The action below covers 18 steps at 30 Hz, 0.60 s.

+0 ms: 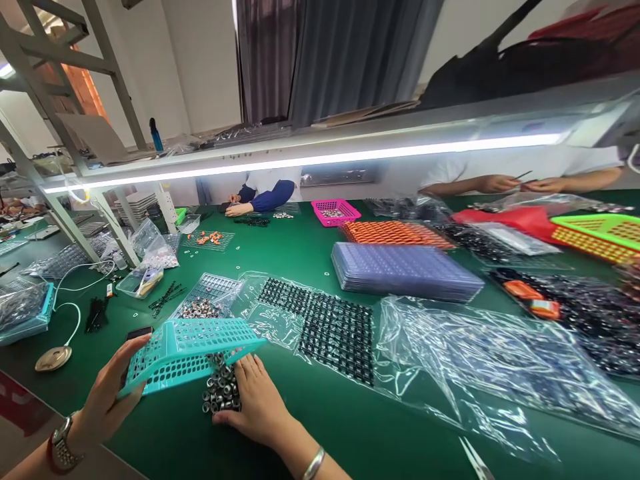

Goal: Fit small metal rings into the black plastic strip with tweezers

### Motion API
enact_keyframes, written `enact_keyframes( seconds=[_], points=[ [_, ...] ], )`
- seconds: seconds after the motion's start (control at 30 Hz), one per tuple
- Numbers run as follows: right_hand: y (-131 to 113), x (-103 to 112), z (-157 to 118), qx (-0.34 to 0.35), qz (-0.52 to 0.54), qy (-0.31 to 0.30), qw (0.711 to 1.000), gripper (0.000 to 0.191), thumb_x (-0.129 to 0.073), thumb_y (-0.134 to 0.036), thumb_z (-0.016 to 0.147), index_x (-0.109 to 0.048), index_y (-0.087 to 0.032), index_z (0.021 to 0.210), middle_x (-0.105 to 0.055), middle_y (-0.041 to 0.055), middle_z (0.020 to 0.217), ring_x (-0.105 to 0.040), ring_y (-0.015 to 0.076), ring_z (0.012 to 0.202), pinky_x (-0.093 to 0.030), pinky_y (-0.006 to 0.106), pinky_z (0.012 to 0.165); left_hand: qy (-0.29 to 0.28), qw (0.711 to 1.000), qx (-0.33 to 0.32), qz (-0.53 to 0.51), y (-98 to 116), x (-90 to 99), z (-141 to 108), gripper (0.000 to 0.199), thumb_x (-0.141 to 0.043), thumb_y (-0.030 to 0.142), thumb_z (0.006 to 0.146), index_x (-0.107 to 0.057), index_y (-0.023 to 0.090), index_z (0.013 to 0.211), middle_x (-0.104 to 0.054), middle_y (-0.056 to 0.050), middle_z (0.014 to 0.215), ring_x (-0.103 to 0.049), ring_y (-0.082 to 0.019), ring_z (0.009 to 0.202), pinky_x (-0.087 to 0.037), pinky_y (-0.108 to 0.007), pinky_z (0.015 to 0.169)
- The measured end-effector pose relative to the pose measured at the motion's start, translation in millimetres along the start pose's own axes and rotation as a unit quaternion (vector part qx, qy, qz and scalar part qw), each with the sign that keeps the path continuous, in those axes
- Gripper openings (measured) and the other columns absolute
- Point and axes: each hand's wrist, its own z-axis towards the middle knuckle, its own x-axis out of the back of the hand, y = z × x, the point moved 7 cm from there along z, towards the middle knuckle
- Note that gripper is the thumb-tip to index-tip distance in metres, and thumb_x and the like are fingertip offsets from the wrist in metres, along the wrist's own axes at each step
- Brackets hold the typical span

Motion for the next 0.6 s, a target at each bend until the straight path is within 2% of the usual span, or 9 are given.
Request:
enact_keyframes(
  seconds=[0.13, 0.27, 0.33, 0.4, 0.43, 0.5, 0.6],
  points=[
    [-8, 7, 6, 0.049, 0.019, 0.032, 0.998, 0.102, -0.1, -0.05, 0.074, -0.046, -0.011, 0.15, -0.048, 0.0228, 0.151, -0.039, 0.0401, 0.146, -0.026, 0.062, 0.126, 0.011, 1.0, -0.018, -0.002, 4, 5.4, -6, 0.073, -0.05, 0.013, 0.095, -0.035, 0.04, 0.161, -0.059, -0.01, 0.15, -0.061, -0.035, 0.134, -0.055, -0.051, 0.108],
    [-11, 2, 8, 0.067, 0.034, 0.034, 0.997, 0.09, -0.097, -0.044, 0.078, -0.049, -0.012, 0.147, -0.053, 0.0213, 0.145, -0.048, 0.0394, 0.138, -0.037, 0.059, 0.122, 0.017, 0.999, -0.028, 0.002, 8, 12.5, -9, 0.071, -0.049, 0.013, 0.096, -0.035, 0.039, 0.16, -0.058, -0.011, 0.149, -0.059, -0.034, 0.135, -0.057, -0.048, 0.105],
    [-12, -6, 12, 0.064, 0.041, 0.027, 0.997, 0.09, -0.096, -0.042, 0.08, -0.048, -0.008, 0.149, -0.05, 0.0247, 0.148, -0.045, 0.0423, 0.142, -0.036, 0.061, 0.122, 0.028, 0.999, -0.03, -0.006, 6, 17.8, -11, 0.067, -0.049, 0.016, 0.098, -0.038, 0.039, 0.159, -0.059, -0.011, 0.148, -0.059, -0.034, 0.136, -0.056, -0.047, 0.106],
    [-15, -15, 17, 0.064, 0.051, 0.019, 0.997, 0.095, -0.094, -0.04, 0.083, -0.043, -0.003, 0.153, -0.042, 0.0287, 0.155, -0.035, 0.0445, 0.148, -0.031, 0.063, 0.124, 0.053, 0.998, -0.023, -0.009, 1, 25.1, -12, 0.061, -0.053, 0.02, 0.099, -0.043, 0.04, 0.156, -0.06, -0.01, 0.147, -0.059, -0.034, 0.137, -0.056, -0.046, 0.107],
    [-17, -19, 20, 0.066, 0.057, 0.017, 0.996, 0.097, -0.094, -0.038, 0.083, -0.04, -0.002, 0.155, -0.037, 0.0293, 0.158, -0.03, 0.0442, 0.151, -0.028, 0.063, 0.125, 0.074, 0.997, -0.011, -0.008, -3, 29.6, -12, 0.059, -0.055, 0.022, 0.1, -0.045, 0.04, 0.155, -0.06, -0.009, 0.147, -0.059, -0.034, 0.137, -0.055, -0.046, 0.108],
    [-22, -24, 24, 0.076, 0.075, 0.018, 0.994, 0.097, -0.093, -0.034, 0.084, -0.039, -0.003, 0.157, -0.035, 0.0285, 0.159, -0.028, 0.0421, 0.152, -0.027, 0.061, 0.127, 0.143, 0.987, 0.065, -0.033, -17, 41.4, -12, 0.056, -0.06, 0.028, 0.1, -0.047, 0.038, 0.153, -0.059, -0.009, 0.148, -0.056, -0.035, 0.14, -0.052, -0.046, 0.112],
    [-27, -21, 25, 0.098, 0.116, 0.036, 0.988, 0.084, -0.089, -0.033, 0.087, -0.045, -0.01, 0.155, -0.041, 0.0237, 0.158, -0.035, 0.0367, 0.15, -0.032, 0.054, 0.126, 0.245, 0.939, 0.215, -0.107, -41, 52.4, -16, 0.061, -0.067, 0.04, 0.096, -0.046, 0.032, 0.152, -0.056, -0.008, 0.152, -0.046, -0.037, 0.149, -0.044, -0.048, 0.121]
  ],
)
